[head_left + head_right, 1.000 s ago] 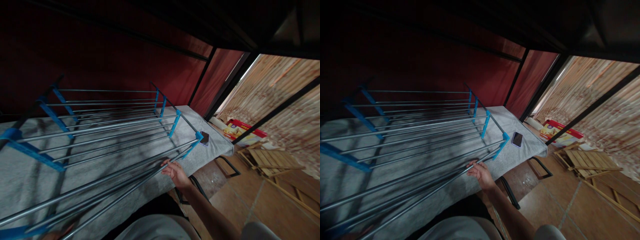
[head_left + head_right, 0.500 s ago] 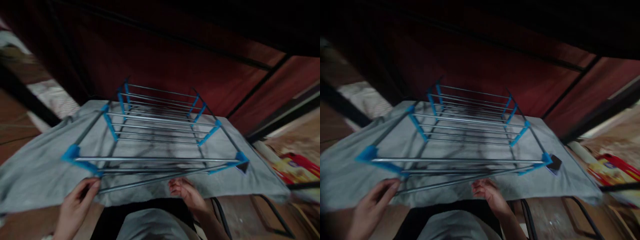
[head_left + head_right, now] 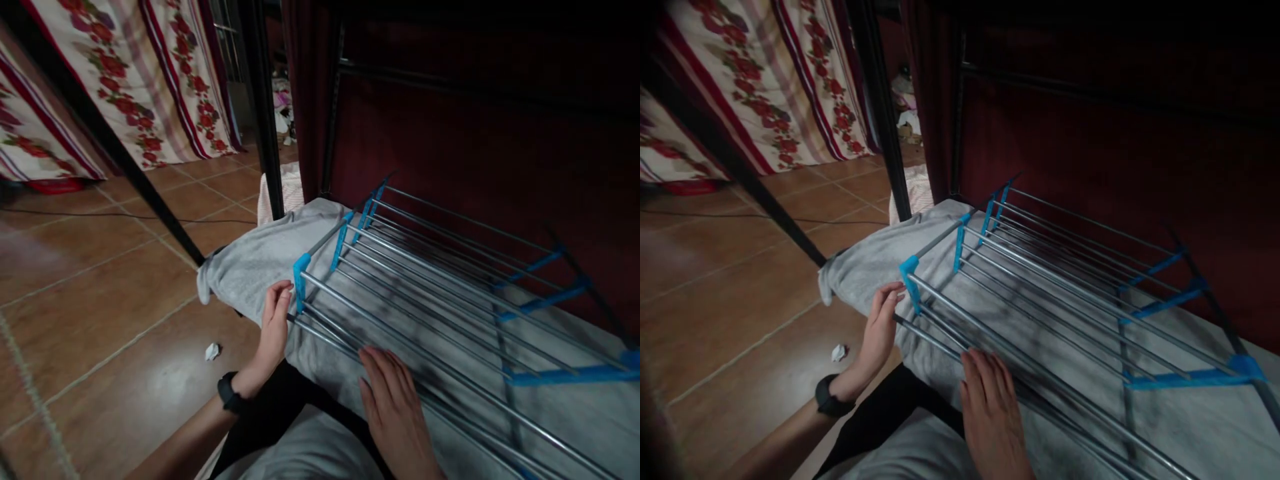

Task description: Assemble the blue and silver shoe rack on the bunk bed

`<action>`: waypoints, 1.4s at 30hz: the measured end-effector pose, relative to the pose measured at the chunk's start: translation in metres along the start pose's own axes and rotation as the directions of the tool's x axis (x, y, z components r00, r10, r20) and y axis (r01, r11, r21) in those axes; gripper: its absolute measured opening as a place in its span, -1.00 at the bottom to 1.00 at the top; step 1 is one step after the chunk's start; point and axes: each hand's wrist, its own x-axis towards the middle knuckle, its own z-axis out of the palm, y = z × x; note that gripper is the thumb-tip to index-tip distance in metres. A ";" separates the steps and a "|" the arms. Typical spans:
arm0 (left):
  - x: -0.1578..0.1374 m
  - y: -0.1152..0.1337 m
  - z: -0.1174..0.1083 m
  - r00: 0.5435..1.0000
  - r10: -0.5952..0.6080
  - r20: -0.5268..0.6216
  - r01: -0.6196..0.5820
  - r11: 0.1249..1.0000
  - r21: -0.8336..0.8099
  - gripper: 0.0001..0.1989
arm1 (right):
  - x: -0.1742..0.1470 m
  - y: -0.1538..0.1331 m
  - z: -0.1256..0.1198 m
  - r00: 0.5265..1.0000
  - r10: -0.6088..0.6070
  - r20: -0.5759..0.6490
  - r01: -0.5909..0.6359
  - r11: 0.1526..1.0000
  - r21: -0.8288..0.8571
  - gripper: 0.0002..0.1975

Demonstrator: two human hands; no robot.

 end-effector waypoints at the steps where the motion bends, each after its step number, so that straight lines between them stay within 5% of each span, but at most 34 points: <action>1: 0.001 0.000 0.001 1.000 -0.004 0.005 0.004 1.000 -0.024 -0.75 | 0.004 0.001 0.005 0.999 -0.040 0.028 0.042 0.996 -0.073 -0.55; 11: 0.039 -0.018 0.009 0.981 -0.128 0.148 0.167 0.941 -0.293 -0.42 | 0.014 0.031 0.022 0.991 -0.102 0.091 0.120 0.966 -0.229 -0.52; 18: 0.070 -0.025 0.022 0.925 -0.209 0.317 0.296 0.920 -0.256 -0.29 | 0.015 0.057 0.032 0.981 -0.174 0.092 0.190 0.959 -0.211 -0.42; 22: 0.069 -0.028 0.027 0.889 -0.142 0.435 0.247 0.950 -0.194 -0.23 | 0.016 0.062 0.034 0.979 -0.179 0.100 0.199 0.948 -0.250 -0.44; 27: 0.068 -0.027 0.031 0.896 -0.095 0.434 0.173 0.974 -0.144 -0.22 | 0.017 0.067 0.034 0.976 -0.188 0.114 0.212 0.940 -0.268 -0.49; 32: 0.067 -0.024 0.037 0.904 -0.144 0.402 0.233 0.955 -0.182 -0.19 | 0.037 0.038 0.031 0.977 -0.138 0.164 0.181 0.942 -0.283 -0.57; 38: 0.068 -0.030 0.038 0.906 -0.154 0.395 0.246 0.949 -0.195 -0.19 | 0.113 -0.030 0.045 0.944 -0.010 0.331 0.096 0.965 -0.243 -0.55; 42: 0.068 -0.033 0.037 0.914 -0.166 0.370 0.259 0.941 -0.219 -0.20 | 0.154 -0.050 0.056 0.908 0.076 0.412 0.001 0.983 -0.183 -0.56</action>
